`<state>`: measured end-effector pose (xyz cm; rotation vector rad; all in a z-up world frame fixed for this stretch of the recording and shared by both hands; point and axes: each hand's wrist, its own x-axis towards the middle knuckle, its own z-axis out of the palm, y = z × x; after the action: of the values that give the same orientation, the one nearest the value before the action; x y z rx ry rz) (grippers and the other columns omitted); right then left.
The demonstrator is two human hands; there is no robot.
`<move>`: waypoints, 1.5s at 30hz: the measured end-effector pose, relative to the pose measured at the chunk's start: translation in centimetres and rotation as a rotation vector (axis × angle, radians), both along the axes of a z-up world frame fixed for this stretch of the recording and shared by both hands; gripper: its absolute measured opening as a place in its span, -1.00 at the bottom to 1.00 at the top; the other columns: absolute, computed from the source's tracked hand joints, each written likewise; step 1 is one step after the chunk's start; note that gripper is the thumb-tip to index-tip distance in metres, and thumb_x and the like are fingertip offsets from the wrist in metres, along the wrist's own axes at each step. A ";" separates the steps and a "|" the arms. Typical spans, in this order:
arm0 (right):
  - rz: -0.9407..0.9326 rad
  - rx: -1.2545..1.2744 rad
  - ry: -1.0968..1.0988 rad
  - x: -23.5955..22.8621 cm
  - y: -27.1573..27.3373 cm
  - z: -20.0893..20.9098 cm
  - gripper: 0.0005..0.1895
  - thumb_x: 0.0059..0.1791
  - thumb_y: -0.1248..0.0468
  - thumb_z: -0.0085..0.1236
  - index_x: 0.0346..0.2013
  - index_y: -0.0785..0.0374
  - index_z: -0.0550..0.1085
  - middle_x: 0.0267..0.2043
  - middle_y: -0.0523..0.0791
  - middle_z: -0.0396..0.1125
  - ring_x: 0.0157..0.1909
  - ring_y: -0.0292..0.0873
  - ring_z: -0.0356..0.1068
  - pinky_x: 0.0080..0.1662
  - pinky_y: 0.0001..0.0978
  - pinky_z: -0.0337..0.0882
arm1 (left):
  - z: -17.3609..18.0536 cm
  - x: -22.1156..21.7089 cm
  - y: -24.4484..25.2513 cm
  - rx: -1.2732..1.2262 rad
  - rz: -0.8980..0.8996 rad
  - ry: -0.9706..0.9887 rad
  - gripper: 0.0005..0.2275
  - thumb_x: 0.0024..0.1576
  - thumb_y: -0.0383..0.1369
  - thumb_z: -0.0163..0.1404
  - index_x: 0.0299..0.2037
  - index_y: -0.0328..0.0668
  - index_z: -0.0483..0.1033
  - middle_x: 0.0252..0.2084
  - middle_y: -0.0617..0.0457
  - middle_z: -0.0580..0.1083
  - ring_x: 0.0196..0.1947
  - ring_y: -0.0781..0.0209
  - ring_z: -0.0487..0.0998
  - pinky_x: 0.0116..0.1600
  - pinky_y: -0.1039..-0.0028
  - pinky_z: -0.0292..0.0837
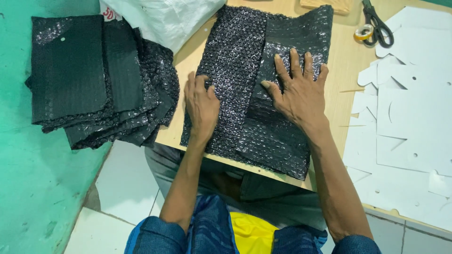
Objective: The person places two cylindrical items into a white cardboard box, closes the lid, and secures it with a toothpick. They then wrap the box in black bubble wrap and seal it with tape.
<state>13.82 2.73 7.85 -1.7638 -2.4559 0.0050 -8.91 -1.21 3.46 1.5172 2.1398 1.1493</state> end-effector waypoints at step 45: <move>0.099 0.154 -0.006 1.3 1.3 -4.0 -0.28 0.09 0.08 -0.37 0.57 0.01 -0.13 0.61 0.09 -0.26 0.58 0.29 -0.28 0.37 0.50 -0.27 | 12.4 10.8 4.8 0.196 -0.575 0.038 -0.67 0.10 -0.84 -0.17 -0.06 -0.25 0.33 -0.29 -0.13 0.57 -0.45 0.11 0.69 -0.55 0.65 0.75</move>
<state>15.09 3.99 3.85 -1.5816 -2.4713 -0.1764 1.91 3.58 15.88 2.0646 1.4743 1.1348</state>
